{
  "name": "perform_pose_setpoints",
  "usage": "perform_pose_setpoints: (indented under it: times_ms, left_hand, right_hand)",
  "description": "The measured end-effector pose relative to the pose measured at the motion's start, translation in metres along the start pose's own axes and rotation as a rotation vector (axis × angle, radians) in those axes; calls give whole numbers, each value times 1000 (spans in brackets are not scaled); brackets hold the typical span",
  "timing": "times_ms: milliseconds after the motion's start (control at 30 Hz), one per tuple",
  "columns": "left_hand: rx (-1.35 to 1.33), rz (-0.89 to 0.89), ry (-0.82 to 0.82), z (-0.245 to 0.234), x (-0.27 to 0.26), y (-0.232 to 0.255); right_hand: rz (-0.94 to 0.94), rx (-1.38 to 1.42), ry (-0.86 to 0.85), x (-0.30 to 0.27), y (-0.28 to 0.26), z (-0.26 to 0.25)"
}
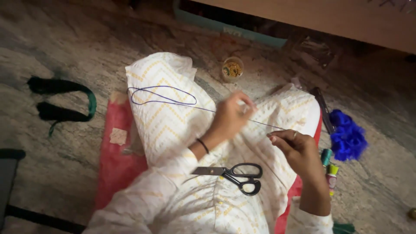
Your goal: Tying and cutting decorative thread tassels on the border of a purple sari.
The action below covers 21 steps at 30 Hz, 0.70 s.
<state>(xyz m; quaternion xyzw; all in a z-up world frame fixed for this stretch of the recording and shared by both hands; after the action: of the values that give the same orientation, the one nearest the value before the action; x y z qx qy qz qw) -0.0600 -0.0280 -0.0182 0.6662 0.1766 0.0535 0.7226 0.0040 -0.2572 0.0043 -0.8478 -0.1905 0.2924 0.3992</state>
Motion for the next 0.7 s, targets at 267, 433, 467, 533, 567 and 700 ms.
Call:
perform_pose_setpoints:
  times_ms: [267, 433, 467, 533, 567, 700]
  left_hand:
    - [125, 253, 69, -71, 38, 3]
    - [249, 248, 24, -26, 37, 35]
    - [288, 113, -7, -16, 33, 56]
    - [242, 215, -8, -7, 35, 51]
    - [196, 317, -7, -3, 36, 49]
    - [235, 325, 29, -14, 54, 47]
  right_hand:
    - [-55, 316, 370, 23, -5, -20]
    - [-2, 520, 284, 63, -20, 6]
    - [33, 507, 195, 68, -33, 16]
    - [32, 590, 75, 75, -42, 39]
    - [28, 672, -48, 78, -47, 52]
    - [25, 705, -152, 97, 16, 71]
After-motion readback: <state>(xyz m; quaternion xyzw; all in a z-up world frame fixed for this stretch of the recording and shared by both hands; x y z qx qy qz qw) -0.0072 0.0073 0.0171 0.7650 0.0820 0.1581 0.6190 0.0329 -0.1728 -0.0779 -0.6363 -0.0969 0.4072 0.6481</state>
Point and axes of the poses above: each hand's wrist, its own x-axis towards the middle knuckle, its own z-axis out of the palm, y = z × x, the point moved 1 cm from there along x, towards the middle knuckle, and after that the axes turned 14 degrees about -x, right-handed, at the moved point
